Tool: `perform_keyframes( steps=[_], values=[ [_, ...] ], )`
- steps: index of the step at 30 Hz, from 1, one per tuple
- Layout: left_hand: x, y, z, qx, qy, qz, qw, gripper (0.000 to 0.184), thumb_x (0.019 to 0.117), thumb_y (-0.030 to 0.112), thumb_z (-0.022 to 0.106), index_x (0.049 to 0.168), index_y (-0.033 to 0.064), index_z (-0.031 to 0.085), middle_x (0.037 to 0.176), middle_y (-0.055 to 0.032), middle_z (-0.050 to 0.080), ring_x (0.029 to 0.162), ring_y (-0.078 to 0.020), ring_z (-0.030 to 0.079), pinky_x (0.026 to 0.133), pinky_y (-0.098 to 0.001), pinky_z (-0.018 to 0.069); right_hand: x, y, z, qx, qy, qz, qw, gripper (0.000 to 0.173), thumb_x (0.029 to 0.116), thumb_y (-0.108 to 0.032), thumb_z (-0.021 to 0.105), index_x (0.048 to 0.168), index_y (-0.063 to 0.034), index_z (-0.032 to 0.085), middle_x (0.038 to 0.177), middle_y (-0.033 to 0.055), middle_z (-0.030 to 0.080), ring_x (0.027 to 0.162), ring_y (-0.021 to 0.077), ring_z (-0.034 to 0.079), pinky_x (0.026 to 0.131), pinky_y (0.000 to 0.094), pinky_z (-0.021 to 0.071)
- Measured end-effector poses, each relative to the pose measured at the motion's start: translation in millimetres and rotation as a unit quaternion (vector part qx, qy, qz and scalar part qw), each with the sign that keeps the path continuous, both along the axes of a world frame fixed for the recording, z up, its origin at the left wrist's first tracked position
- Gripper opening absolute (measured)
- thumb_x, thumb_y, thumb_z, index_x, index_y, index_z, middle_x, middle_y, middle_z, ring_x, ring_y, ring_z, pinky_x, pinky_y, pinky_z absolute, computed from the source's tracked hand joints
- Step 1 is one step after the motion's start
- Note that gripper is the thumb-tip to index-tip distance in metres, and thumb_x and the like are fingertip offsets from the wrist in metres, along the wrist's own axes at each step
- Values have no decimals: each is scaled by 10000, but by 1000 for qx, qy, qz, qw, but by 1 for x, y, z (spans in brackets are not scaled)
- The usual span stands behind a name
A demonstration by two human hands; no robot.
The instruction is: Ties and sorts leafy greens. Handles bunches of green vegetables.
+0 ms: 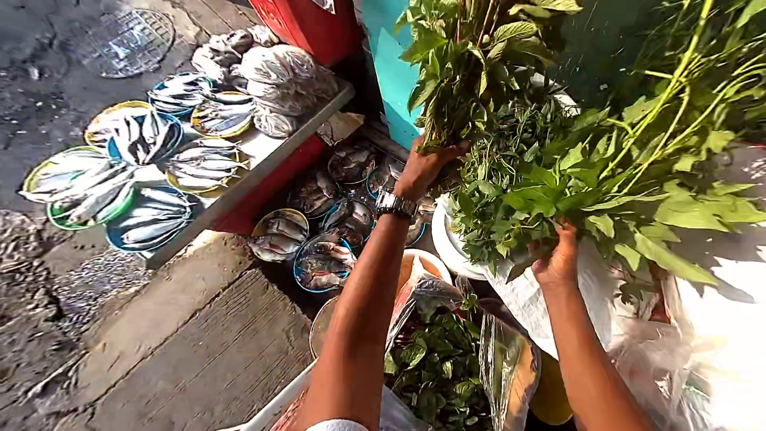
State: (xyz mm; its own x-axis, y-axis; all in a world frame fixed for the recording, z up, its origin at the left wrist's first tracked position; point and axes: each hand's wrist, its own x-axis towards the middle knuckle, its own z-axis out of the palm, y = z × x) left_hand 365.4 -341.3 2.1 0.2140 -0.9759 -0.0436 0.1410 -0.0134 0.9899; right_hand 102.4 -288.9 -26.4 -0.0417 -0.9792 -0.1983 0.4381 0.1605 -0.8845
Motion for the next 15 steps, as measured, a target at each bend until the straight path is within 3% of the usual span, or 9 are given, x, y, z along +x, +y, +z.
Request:
perform_keyframes(
  steps=[2, 4, 6, 9, 11, 15],
  values=[
    [-1, 23, -23, 25, 16, 36, 999, 319, 979, 189, 684, 1236, 14, 613, 956, -100, 734, 718, -173, 694, 616, -322, 595, 10, -13, -62, 129, 12, 37, 991, 345, 1080, -232, 485, 1377, -57, 477, 1115, 93, 633, 909, 167, 662, 758, 364, 602],
    [-1, 46, -44, 64, 22, 55, 996, 319, 988, 219, 673, 1242, 32, 625, 944, -108, 739, 685, -165, 683, 567, -299, 573, 12, -12, -95, 173, 26, 60, 983, 368, 1072, -215, 526, 1388, -28, 504, 1186, 133, 649, 979, 207, 675, 817, 405, 607],
    [0, 63, -69, 107, 3, 49, 993, 355, 994, 323, 655, 1275, 108, 633, 996, -73, 746, 671, -119, 666, 538, -264, 538, 13, -5, -89, 170, 48, 77, 981, 383, 1051, -159, 557, 1399, -12, 498, 1271, 130, 624, 1103, 193, 634, 928, 393, 564],
    [-9, 68, -94, 124, 27, 45, 991, 362, 966, 346, 692, 1254, 131, 646, 964, -35, 718, 704, -104, 645, 608, -288, 557, 6, 4, -86, 159, 12, 100, 982, 434, 1034, -167, 572, 1434, -41, 458, 1335, 121, 597, 1186, 197, 606, 989, 419, 541],
    [-20, 56, -100, 139, 42, 36, 989, 337, 958, 339, 709, 1203, 112, 663, 873, -27, 700, 657, -99, 627, 589, -281, 548, 5, 6, -84, 163, -43, 108, 980, 416, 1071, -258, 485, 1435, -64, 434, 1309, 118, 605, 1165, 206, 618, 979, 434, 546],
    [-44, 28, -115, 170, 29, -9, 985, 332, 937, 263, 746, 1186, 62, 659, 867, -61, 693, 679, -126, 628, 629, -311, 551, 10, 3, -77, 188, -64, 88, 976, 487, 1101, -426, 369, 1477, -119, 401, 1347, 105, 584, 1201, 218, 604, 989, 457, 535]
  ],
)
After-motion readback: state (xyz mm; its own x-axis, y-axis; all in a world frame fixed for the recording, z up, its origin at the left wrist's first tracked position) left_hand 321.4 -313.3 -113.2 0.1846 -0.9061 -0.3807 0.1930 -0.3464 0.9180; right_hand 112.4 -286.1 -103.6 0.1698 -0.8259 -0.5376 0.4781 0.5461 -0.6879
